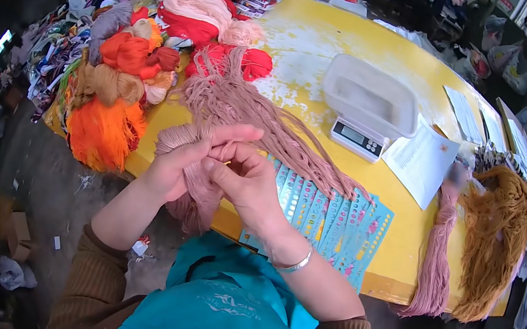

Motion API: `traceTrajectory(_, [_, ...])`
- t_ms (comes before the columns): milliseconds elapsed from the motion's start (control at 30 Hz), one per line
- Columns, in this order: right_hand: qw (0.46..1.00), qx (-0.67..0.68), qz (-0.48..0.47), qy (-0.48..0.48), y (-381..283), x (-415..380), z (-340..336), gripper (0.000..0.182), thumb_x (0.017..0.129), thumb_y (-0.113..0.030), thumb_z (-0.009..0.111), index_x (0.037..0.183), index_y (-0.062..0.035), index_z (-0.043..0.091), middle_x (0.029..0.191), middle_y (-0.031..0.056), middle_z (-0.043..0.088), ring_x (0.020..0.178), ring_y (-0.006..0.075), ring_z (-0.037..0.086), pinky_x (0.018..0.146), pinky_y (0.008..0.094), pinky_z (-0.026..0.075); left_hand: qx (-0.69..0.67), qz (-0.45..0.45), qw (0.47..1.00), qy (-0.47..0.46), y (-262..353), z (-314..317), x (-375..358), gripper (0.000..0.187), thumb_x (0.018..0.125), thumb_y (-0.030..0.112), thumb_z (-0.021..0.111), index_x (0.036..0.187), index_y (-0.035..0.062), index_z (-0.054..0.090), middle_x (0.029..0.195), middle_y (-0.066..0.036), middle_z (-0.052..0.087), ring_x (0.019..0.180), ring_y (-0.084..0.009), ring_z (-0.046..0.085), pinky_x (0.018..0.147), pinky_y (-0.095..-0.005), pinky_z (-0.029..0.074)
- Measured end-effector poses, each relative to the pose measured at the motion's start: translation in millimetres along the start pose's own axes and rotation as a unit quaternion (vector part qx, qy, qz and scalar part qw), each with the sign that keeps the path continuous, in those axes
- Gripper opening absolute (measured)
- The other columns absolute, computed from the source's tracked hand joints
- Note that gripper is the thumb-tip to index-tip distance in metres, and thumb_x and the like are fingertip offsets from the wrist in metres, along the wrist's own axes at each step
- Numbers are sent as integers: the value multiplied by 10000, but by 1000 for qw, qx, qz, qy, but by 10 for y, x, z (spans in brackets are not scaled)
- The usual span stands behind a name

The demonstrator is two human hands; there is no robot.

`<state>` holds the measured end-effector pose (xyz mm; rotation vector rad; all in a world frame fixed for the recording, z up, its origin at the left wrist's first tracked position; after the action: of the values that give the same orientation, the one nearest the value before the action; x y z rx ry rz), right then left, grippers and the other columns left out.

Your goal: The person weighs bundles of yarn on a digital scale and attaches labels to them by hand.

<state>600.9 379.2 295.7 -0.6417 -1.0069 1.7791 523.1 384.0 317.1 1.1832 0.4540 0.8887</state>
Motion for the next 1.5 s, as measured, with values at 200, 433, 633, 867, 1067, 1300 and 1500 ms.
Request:
traceTrajectory(200, [995, 72, 13, 63, 108, -47, 14, 54, 852, -44, 670, 892, -75, 653, 722, -36, 580, 589, 33, 480, 504, 181, 317, 9, 30, 999, 18, 84, -31, -197, 634, 957, 367, 450, 1429, -47, 359, 1430, -143, 447, 1262, -209, 474, 1045, -343, 380])
traceTrajectory(433, [998, 18, -17, 57, 33, -28, 36, 57, 858, -32, 662, 903, -59, 639, 714, -34, 586, 567, 29, 473, 479, 179, 299, -70, 26, 991, 111, 19, -209, -387, 486, 948, 150, 502, 1383, -54, 431, 1402, -118, 481, 1299, -183, 438, 1087, -332, 331])
traceTrajectory(633, [997, -63, 28, 26, 47, -17, 196, 70, 881, -83, 667, 927, -50, 625, 727, -31, 585, 568, 21, 458, 479, 181, 290, -131, 26, 987, 86, -4, -212, -425, 479, 952, 153, 496, 1378, -58, 436, 1382, -125, 499, 1291, -193, 448, 1092, -339, 328])
traceTrajectory(867, [998, -47, 9, 38, 54, -18, 187, 53, 887, -81, 651, 933, -64, 629, 768, -32, 598, 565, 18, 438, 482, 183, 288, -33, 29, 996, 79, -3, -262, -479, 588, 961, 282, 454, 1442, -40, 348, 1452, -140, 410, 1295, -191, 433, 1090, -329, 320])
traceTrajectory(1067, [998, -24, 53, 27, 25, -23, 331, 23, 899, -66, 620, 920, -70, 612, 751, -21, 599, 531, 28, 432, 466, 182, 293, -74, 9, 989, 129, -93, -381, -573, 473, 960, 190, 532, 1379, -17, 456, 1349, -122, 520, 1218, -162, 497, 997, -305, 413])
traceTrajectory(1300, [953, -295, 14, -62, -76, 92, 451, 95, 915, -89, 628, 993, -36, 624, 812, -11, 632, 626, 16, 495, 509, 177, 358, -59, 23, 983, 173, 73, -427, -630, 386, 993, 179, 516, 1328, -14, 511, 1229, -91, 587, 1020, -125, 577, 905, -276, 465])
traceTrajectory(1500, [910, -392, -69, -119, -244, 245, 592, 132, 932, -105, 628, 960, 12, 680, 738, -51, 588, 681, 10, 487, 602, 198, 409, -5, 7, 981, 191, 177, -579, -827, 280, 985, 132, 516, 1209, -26, 569, 742, -25, 569, 589, -47, 492, 535, -180, 402])
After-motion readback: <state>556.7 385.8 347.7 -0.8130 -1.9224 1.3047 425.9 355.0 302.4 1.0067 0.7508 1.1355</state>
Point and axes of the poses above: each hand's wrist, its own x-axis towards the middle knuckle, its own z-axis out of the palm, y = z × x, the point moved 8 cm from there along x, towards the middle knuckle
